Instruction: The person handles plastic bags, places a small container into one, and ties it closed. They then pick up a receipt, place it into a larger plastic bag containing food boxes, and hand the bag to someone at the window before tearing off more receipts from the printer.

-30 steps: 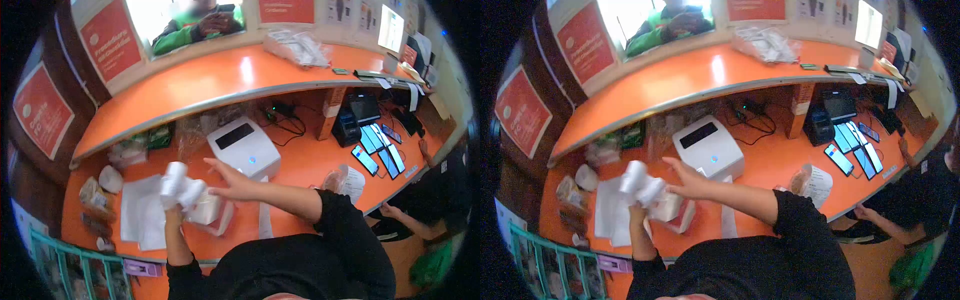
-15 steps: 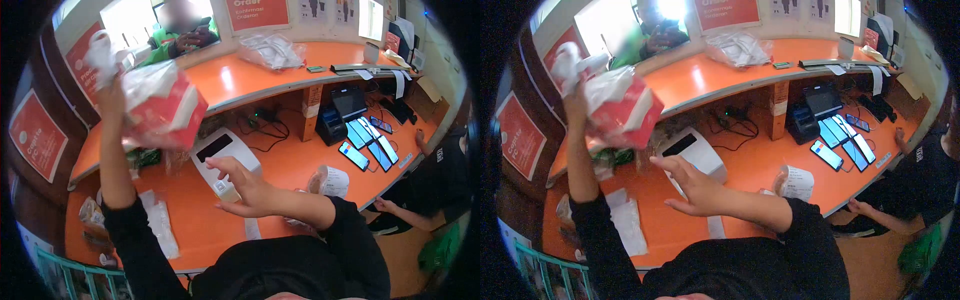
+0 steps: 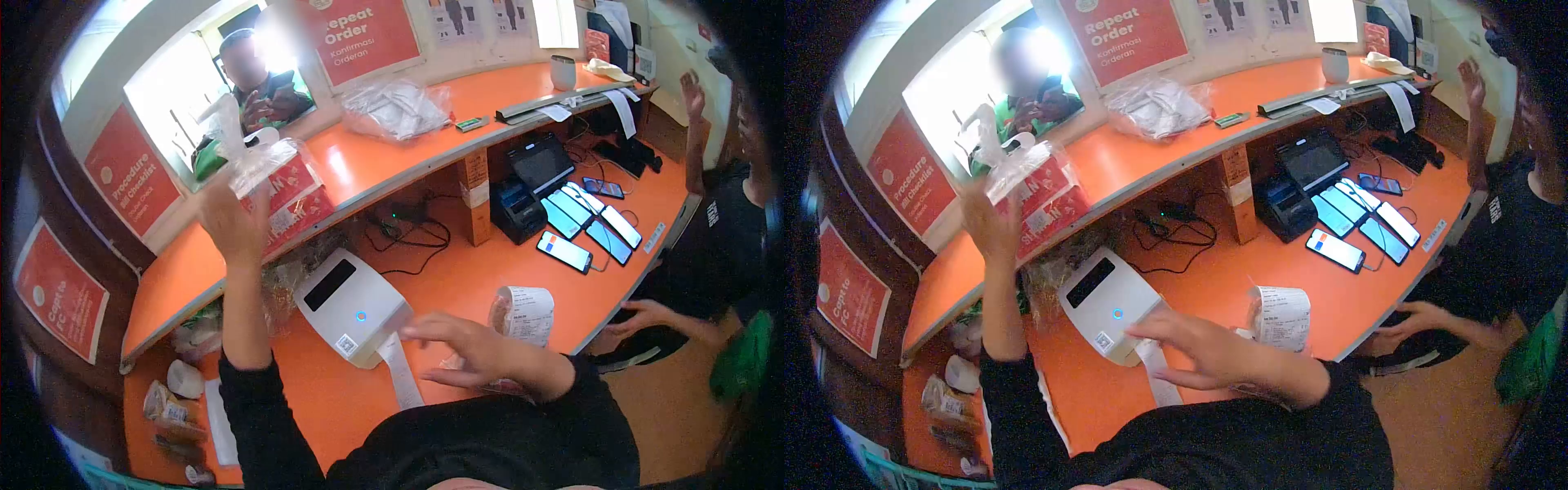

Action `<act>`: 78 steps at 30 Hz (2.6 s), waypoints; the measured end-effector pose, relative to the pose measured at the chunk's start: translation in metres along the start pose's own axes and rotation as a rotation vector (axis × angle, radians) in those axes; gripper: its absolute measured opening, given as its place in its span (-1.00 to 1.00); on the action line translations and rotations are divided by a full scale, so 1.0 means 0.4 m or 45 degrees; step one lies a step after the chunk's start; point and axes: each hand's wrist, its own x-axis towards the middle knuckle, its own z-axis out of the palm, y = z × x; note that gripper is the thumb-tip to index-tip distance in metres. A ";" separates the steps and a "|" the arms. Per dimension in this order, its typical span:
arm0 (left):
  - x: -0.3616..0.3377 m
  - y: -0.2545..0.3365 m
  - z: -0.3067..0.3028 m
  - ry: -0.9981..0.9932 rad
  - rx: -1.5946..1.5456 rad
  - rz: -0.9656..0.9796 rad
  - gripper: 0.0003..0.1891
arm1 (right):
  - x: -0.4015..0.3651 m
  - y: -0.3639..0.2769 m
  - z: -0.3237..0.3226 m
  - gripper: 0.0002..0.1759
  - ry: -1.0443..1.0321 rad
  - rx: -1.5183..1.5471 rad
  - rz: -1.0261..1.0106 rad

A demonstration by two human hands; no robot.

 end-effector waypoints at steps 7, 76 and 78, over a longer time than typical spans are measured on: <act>-0.169 -0.010 0.030 -0.596 -0.259 0.023 -0.71 | -0.308 0.033 -0.035 -0.25 0.305 0.183 0.481; -0.628 0.608 -0.161 -1.425 -1.418 0.338 -0.09 | -0.706 0.169 -0.117 -0.02 0.770 0.241 1.039; -0.627 0.607 -0.172 -1.384 -1.446 0.341 -0.12 | -0.604 0.151 -0.146 -0.08 0.755 -0.076 1.161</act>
